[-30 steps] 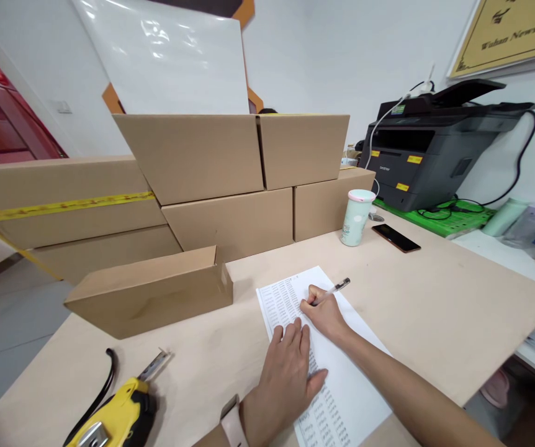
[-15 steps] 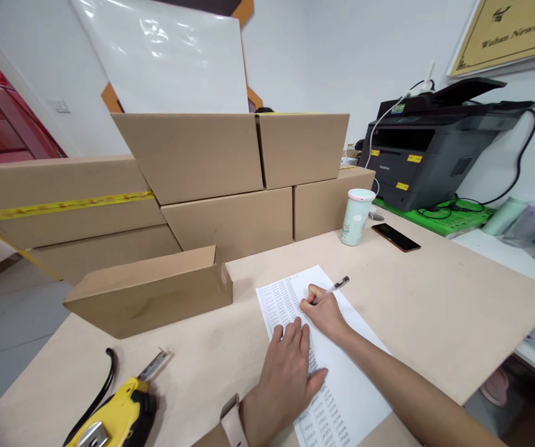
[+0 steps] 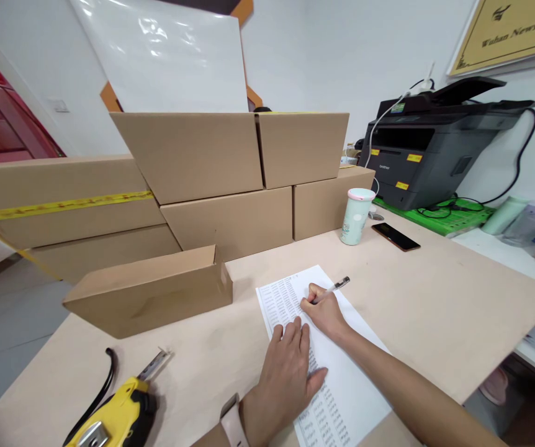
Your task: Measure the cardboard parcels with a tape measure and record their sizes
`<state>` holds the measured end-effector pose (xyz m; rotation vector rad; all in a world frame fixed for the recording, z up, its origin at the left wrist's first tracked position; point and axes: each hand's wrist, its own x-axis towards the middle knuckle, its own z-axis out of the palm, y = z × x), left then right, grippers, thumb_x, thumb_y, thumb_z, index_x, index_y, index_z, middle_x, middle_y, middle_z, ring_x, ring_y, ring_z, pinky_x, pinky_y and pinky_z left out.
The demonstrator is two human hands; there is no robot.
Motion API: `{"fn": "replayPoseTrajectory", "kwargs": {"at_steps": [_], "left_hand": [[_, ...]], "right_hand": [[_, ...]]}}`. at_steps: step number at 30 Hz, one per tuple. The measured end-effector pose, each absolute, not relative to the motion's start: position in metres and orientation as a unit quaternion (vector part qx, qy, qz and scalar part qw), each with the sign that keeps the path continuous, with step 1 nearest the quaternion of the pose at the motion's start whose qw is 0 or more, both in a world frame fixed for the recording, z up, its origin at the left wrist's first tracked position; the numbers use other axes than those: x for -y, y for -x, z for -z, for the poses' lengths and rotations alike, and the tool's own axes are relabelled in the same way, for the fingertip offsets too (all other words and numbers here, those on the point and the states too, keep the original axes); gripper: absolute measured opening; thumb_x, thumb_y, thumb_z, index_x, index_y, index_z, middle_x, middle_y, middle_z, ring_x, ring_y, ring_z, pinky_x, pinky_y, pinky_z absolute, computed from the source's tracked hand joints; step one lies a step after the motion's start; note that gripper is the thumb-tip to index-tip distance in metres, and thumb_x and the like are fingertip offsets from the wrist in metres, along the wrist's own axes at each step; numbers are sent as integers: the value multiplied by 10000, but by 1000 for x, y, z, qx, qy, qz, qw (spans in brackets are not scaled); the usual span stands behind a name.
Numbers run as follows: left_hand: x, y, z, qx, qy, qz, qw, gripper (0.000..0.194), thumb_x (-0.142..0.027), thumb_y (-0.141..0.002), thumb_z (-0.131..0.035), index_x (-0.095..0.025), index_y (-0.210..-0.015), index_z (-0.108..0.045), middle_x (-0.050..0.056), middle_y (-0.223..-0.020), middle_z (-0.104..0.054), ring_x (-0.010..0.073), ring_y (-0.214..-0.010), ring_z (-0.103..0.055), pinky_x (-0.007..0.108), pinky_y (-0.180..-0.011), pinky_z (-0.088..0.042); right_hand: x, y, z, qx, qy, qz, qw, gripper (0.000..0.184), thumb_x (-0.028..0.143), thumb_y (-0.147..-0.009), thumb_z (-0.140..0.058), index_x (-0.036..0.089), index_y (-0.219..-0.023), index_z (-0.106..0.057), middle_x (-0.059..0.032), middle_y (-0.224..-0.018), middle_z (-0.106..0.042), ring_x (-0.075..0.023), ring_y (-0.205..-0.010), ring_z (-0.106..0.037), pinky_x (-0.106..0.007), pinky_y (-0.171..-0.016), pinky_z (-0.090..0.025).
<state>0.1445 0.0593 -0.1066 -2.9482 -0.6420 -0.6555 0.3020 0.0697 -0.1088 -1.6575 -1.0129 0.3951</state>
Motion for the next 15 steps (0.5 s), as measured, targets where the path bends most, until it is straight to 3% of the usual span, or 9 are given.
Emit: {"fn": "replayPoseTrajectory", "kwargs": {"at_steps": [15], "left_hand": [[-60, -144, 108, 211, 955, 208, 27, 681, -537, -842, -475, 14, -1235, -551, 205, -1210, -634, 310, -1205, -504, 457, -1008, -394]], "right_hand": [[-70, -304, 109, 411, 705, -168, 552, 241, 201, -620, -525, 233, -536, -301, 77, -517, -290, -99, -505, -265, -240, -470, -228]]}}
